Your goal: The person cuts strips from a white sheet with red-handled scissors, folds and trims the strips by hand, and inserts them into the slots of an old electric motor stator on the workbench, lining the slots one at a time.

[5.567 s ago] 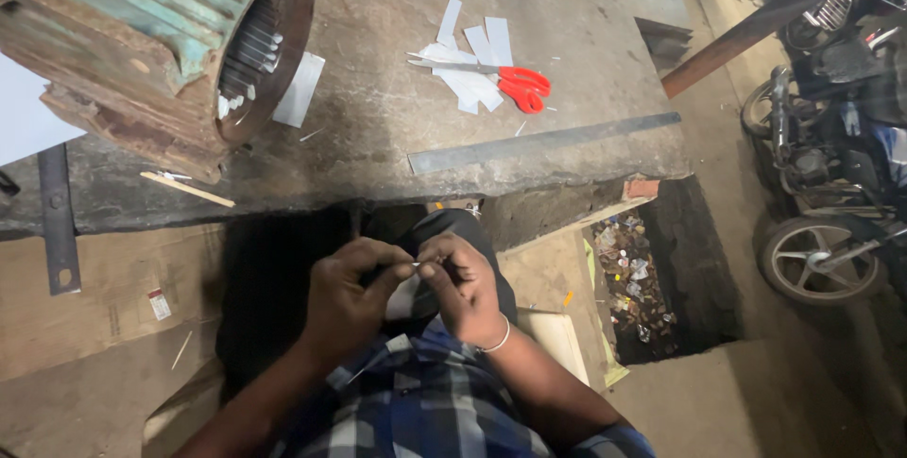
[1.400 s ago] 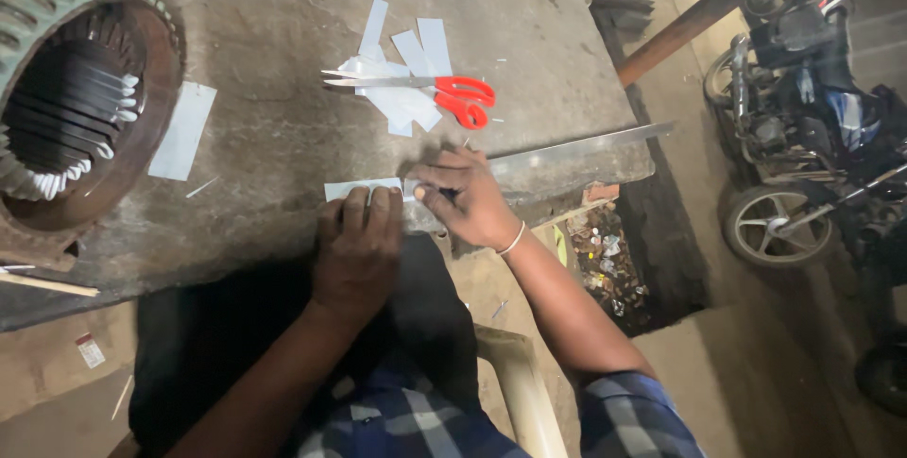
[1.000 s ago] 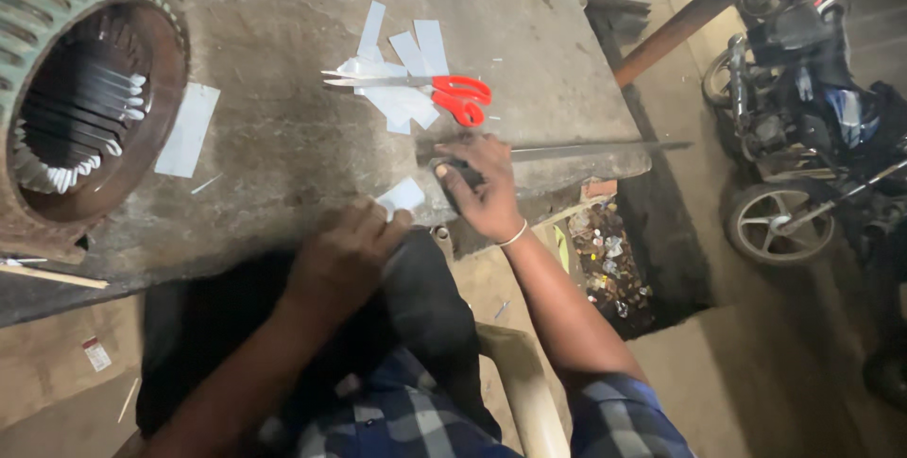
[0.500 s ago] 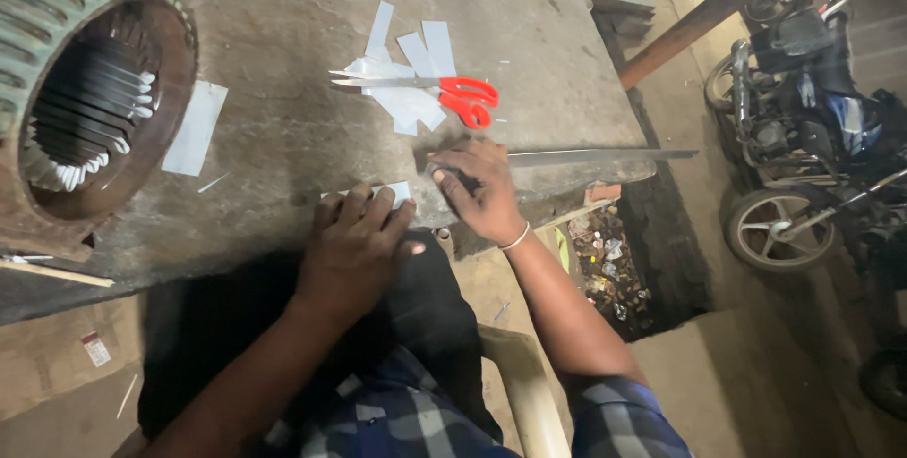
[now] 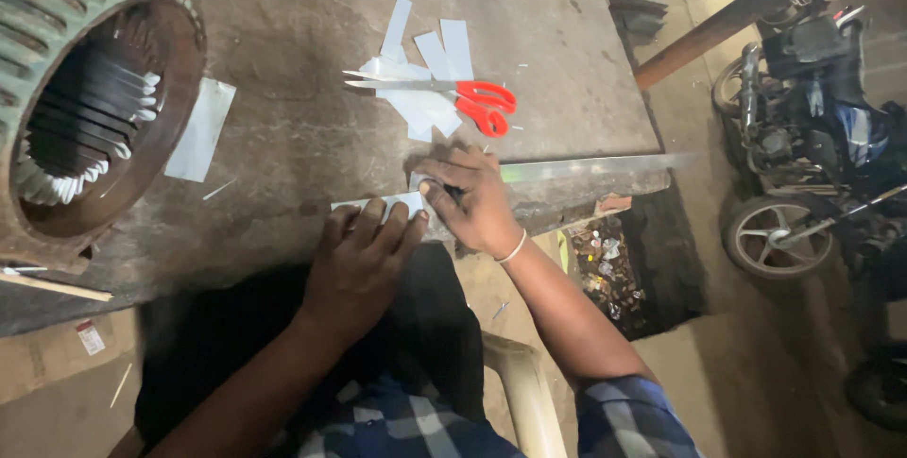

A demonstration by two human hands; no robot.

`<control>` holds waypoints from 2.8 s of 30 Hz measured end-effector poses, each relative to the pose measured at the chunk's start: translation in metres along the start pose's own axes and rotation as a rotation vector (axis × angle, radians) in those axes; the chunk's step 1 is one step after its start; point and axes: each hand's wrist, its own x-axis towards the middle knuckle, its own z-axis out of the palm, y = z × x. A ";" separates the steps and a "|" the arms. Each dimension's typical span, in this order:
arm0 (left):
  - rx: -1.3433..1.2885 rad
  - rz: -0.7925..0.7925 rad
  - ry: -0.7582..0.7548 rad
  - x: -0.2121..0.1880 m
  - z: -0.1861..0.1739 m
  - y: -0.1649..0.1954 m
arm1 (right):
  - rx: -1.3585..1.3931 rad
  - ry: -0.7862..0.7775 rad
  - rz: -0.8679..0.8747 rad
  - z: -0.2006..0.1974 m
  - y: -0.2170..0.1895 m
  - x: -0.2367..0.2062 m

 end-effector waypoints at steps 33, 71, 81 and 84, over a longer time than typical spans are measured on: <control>-1.071 -0.602 0.172 -0.071 -0.078 0.018 | 0.937 0.015 0.071 0.066 -0.075 -0.095; -0.151 -0.462 0.324 -0.142 -0.087 -0.065 | 0.781 0.229 0.221 0.165 -0.189 0.089; -0.203 -0.519 0.213 -0.139 -0.096 -0.066 | 0.747 0.235 0.255 0.181 -0.177 0.099; -0.194 -0.500 0.221 -0.137 -0.096 -0.065 | 0.736 0.214 0.240 0.176 -0.183 0.102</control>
